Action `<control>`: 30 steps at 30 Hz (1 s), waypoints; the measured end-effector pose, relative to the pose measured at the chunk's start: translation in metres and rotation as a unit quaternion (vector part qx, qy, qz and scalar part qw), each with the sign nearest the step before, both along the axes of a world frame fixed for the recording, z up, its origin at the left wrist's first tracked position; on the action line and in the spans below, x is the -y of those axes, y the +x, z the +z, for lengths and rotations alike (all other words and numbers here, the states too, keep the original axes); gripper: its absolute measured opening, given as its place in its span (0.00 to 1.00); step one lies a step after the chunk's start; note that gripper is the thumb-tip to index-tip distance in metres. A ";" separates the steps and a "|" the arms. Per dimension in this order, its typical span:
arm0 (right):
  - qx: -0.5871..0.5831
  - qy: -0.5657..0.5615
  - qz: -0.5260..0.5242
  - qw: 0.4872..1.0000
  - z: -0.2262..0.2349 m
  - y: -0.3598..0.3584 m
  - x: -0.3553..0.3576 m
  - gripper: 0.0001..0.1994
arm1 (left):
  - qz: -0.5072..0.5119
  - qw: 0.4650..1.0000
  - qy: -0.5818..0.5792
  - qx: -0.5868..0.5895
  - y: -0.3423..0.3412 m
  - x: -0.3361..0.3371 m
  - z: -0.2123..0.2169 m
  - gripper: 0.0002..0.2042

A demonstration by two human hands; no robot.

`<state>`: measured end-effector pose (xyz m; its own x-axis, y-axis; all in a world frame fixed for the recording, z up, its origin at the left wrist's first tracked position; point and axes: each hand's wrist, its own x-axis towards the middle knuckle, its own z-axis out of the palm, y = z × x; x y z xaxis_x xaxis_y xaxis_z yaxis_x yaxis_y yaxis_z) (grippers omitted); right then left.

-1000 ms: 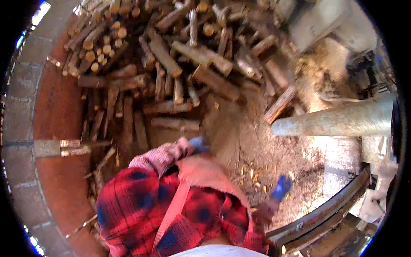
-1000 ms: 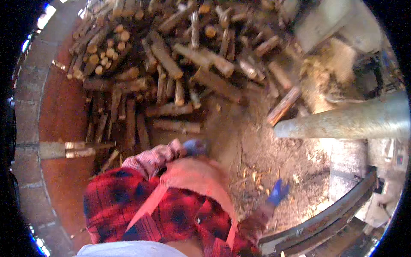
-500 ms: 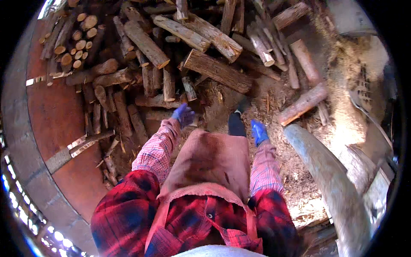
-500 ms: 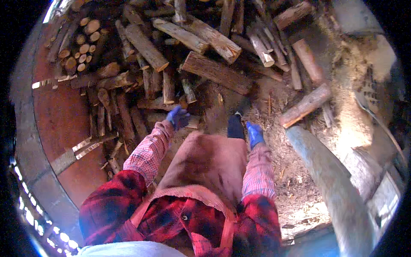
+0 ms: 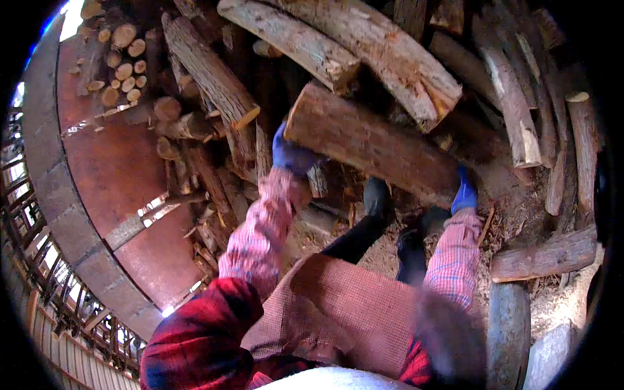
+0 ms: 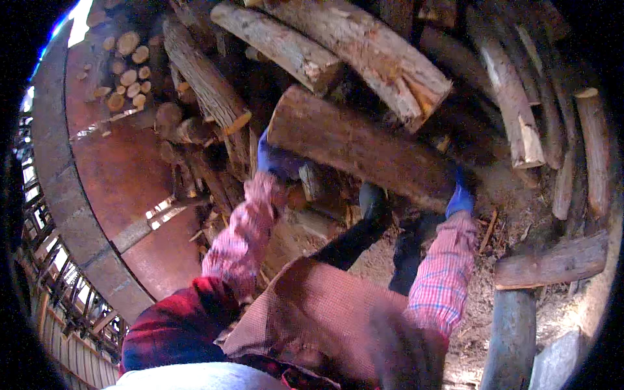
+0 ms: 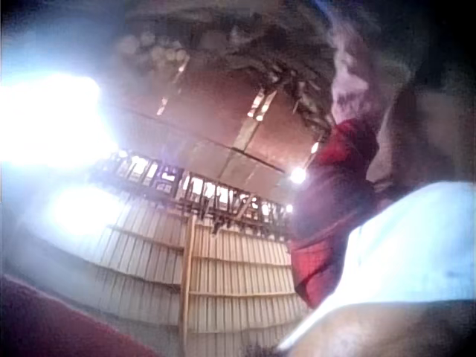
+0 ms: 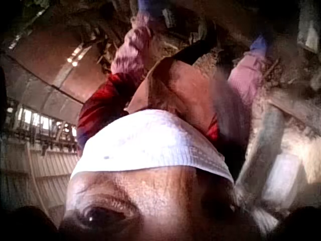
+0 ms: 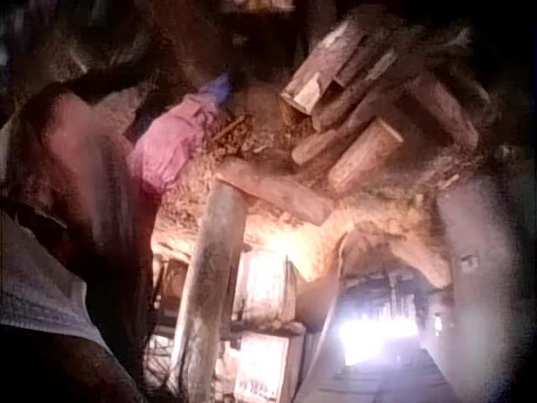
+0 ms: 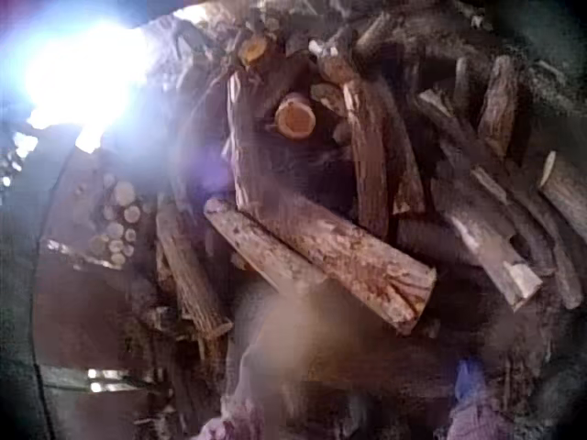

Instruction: The person repeatedly picks up logs from a pile on the floor and places them into a log processing machine. The person handles the logs one at a time, feeding them into the machine's intake chute and then returning to the pile to select the next log.

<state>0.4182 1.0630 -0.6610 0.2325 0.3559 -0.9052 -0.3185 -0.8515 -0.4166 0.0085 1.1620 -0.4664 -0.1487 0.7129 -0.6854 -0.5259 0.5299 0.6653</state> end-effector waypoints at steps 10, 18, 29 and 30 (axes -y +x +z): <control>-0.140 0.101 -0.322 0.931 0.247 0.125 0.064 0.38 | -0.135 0.958 0.041 0.251 0.166 -0.115 0.264 0.33; 0.028 0.224 -0.240 0.944 0.439 0.227 -0.060 0.29 | -0.424 0.811 0.113 0.387 0.293 -0.079 0.342 0.29; 0.202 0.319 0.522 0.765 0.185 -0.045 -0.272 0.58 | 0.102 0.949 -0.227 0.192 0.188 -0.065 -0.031 0.23; 0.200 0.269 0.561 0.757 0.169 -0.053 -0.298 0.55 | 0.149 0.952 -0.177 0.201 0.196 -0.091 -0.052 0.21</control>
<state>0.3650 1.3611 -0.4918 -0.2712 0.8252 -0.4955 0.7226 -0.1655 -0.6711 0.2044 1.2530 -0.5181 0.0161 0.3944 -0.9188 -0.8628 0.4699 0.1866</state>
